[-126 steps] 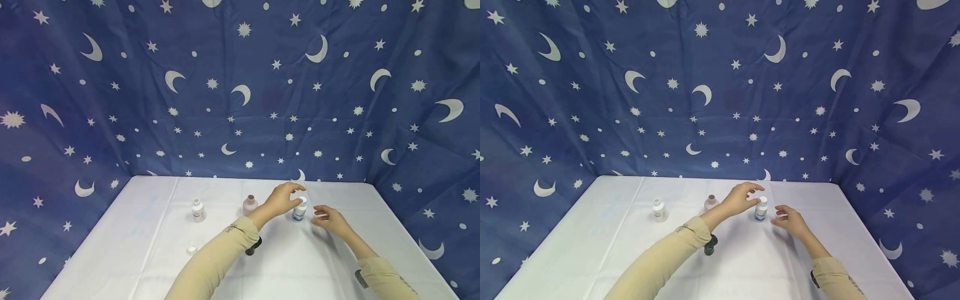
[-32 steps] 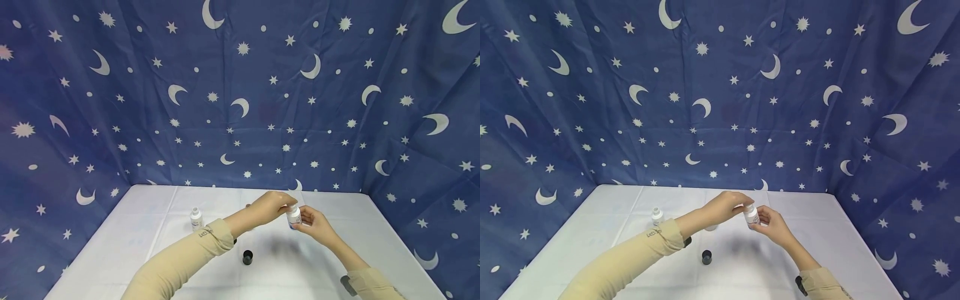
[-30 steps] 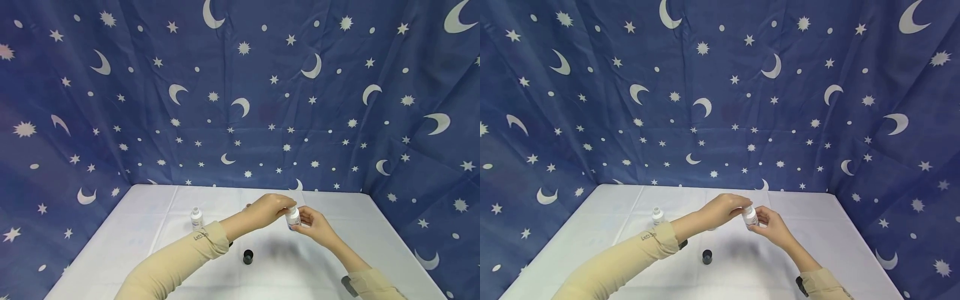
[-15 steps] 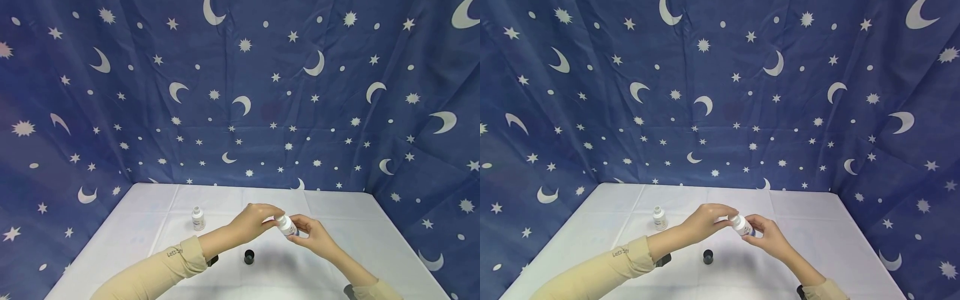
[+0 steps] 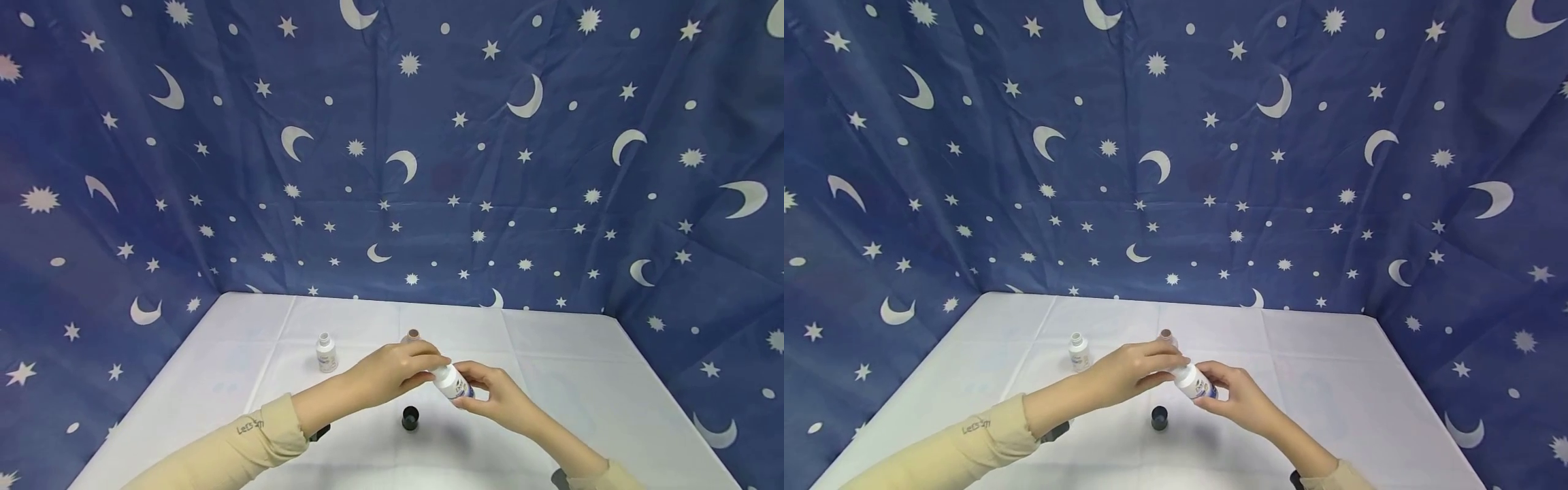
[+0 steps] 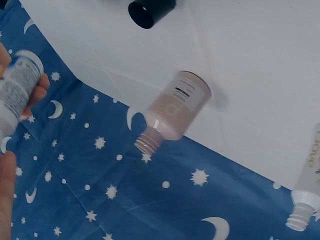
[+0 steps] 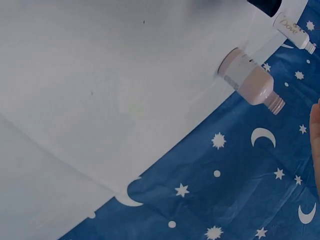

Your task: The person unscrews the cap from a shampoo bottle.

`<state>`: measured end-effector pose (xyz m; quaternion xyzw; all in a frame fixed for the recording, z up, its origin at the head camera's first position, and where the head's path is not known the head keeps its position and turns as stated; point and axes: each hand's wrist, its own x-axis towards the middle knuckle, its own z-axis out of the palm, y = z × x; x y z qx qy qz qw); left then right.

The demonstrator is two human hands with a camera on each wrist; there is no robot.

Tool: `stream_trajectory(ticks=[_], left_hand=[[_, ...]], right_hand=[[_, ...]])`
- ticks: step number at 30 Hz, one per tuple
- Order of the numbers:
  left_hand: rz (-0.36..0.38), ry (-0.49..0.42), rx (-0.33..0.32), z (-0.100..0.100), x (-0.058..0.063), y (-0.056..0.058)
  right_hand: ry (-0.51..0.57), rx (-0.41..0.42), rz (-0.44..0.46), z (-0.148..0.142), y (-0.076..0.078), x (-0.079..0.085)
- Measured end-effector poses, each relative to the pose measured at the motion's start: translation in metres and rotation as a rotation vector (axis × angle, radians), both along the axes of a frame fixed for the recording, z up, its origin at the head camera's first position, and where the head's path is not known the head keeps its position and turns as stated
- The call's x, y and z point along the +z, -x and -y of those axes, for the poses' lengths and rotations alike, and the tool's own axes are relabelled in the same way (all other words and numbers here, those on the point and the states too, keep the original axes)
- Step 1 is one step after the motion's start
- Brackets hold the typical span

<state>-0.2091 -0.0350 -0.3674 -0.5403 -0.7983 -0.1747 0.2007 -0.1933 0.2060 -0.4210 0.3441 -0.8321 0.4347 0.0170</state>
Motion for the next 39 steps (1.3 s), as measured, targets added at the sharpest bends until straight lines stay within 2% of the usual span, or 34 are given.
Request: stream_trajectory(ticks=[2,5,8,10,14,20,22,28,31,35,39], left_hand=[[0.013,0.017,-0.034,0.002,0.0,0.002],[0.075,0.013,-0.087,0.004,0.0,0.004],[0.137,-0.029,-0.141,0.005,0.001,0.005],[0.171,-0.074,-0.153,0.005,0.001,0.005],[0.23,-0.141,-0.125,0.011,0.004,0.003],[0.322,-0.147,-0.09,0.021,0.008,0.005],[0.352,-0.149,-0.077,0.022,0.008,0.005],[0.446,-0.207,-0.045,0.021,0.006,0.002],[0.542,-0.295,-0.019,0.018,0.002,0.0],[0.681,-0.428,0.018,0.012,-0.005,-0.003],[0.721,-0.504,0.065,0.005,-0.011,-0.004]], right_hand=[[0.005,0.013,0.01,0.002,-0.001,-0.002],[0.026,0.03,0.008,0.004,-0.001,-0.004],[0.051,0.028,0.0,0.006,-0.001,-0.003],[0.066,0.024,-0.01,0.008,-0.002,-0.003],[0.079,0.016,-0.014,0.014,-0.003,-0.001],[0.079,0.032,0.078,0.022,-0.006,0.006],[0.056,0.027,0.077,0.025,-0.007,0.008],[-0.007,0.015,-0.003,0.029,-0.006,0.01],[0.001,0.008,-0.028,0.031,-0.007,0.01],[0.009,-0.046,-0.069,0.035,-0.007,0.009],[-0.008,-0.124,-0.149,0.037,-0.007,0.006]])
